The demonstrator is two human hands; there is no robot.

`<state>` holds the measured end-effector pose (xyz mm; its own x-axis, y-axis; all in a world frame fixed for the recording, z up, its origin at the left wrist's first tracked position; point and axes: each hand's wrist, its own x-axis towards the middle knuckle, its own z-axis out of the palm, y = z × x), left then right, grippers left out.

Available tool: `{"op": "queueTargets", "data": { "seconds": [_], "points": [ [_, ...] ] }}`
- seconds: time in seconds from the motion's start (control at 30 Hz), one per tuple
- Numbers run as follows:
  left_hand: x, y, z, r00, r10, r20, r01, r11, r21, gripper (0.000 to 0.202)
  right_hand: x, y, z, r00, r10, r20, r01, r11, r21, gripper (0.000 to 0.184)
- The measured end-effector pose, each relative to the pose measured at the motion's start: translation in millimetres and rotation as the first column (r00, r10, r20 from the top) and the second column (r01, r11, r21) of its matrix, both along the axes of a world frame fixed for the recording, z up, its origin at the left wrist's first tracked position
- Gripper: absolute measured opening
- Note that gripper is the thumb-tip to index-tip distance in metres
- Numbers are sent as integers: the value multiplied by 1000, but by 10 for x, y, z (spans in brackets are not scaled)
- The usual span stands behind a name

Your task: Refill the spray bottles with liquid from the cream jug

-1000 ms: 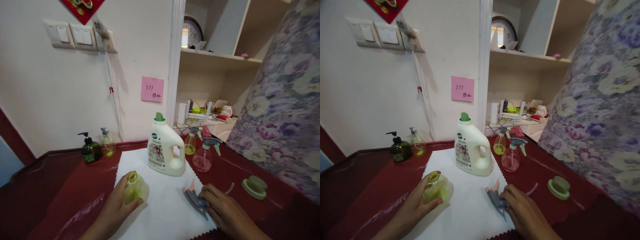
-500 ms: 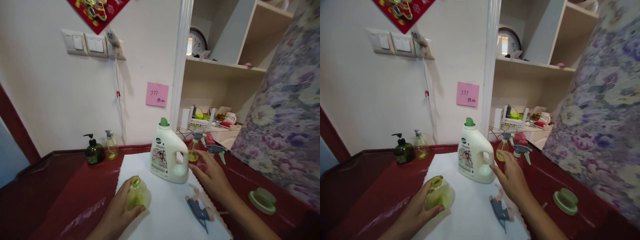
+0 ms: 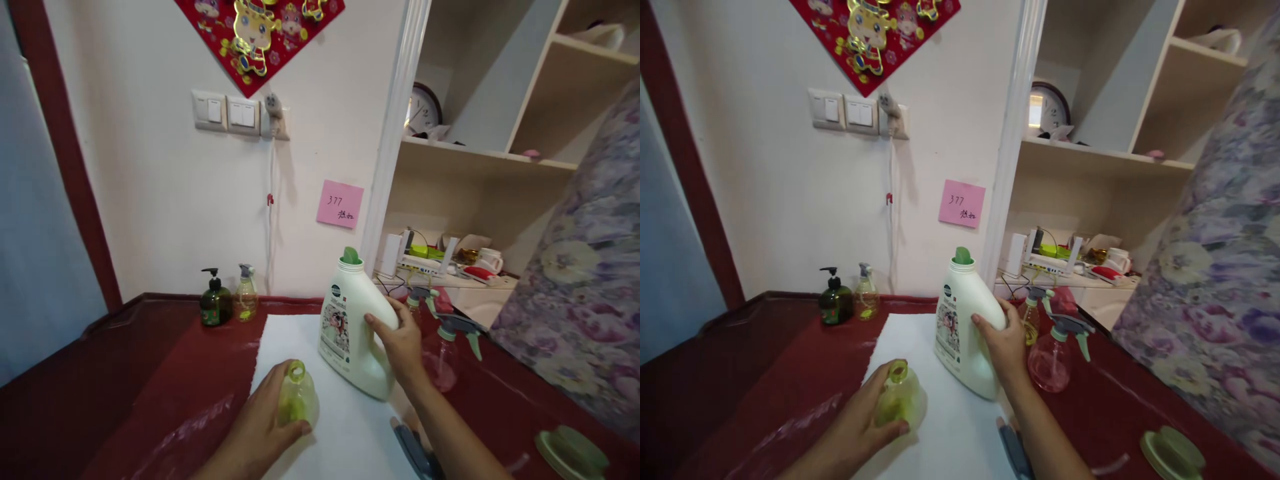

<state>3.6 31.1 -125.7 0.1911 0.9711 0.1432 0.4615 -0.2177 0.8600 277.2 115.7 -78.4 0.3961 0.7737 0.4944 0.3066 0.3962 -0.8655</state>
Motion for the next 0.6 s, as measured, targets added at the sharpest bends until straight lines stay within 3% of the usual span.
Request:
{"op": "queueTargets", "data": {
  "seconds": [0.2,0.33,0.43,0.6],
  "points": [
    [5,-14,-1,1000,-2,7,2,999,37,76,26,-474,538,994,0,112,-3,1000,24,64],
    [28,-50,38,1000,5,13,-6,999,49,74,177,-858,882,933,-37,358,49,999,-22,59],
    [51,-60,64,1000,19,17,-20,998,59,71,299,-1083,995,834,-12,551,15,1000,0,53],
    [54,-45,37,999,25,25,-27,996,89,69,453,-1295,987,608,88,789,-141,990,-2,46]
  ]
}}
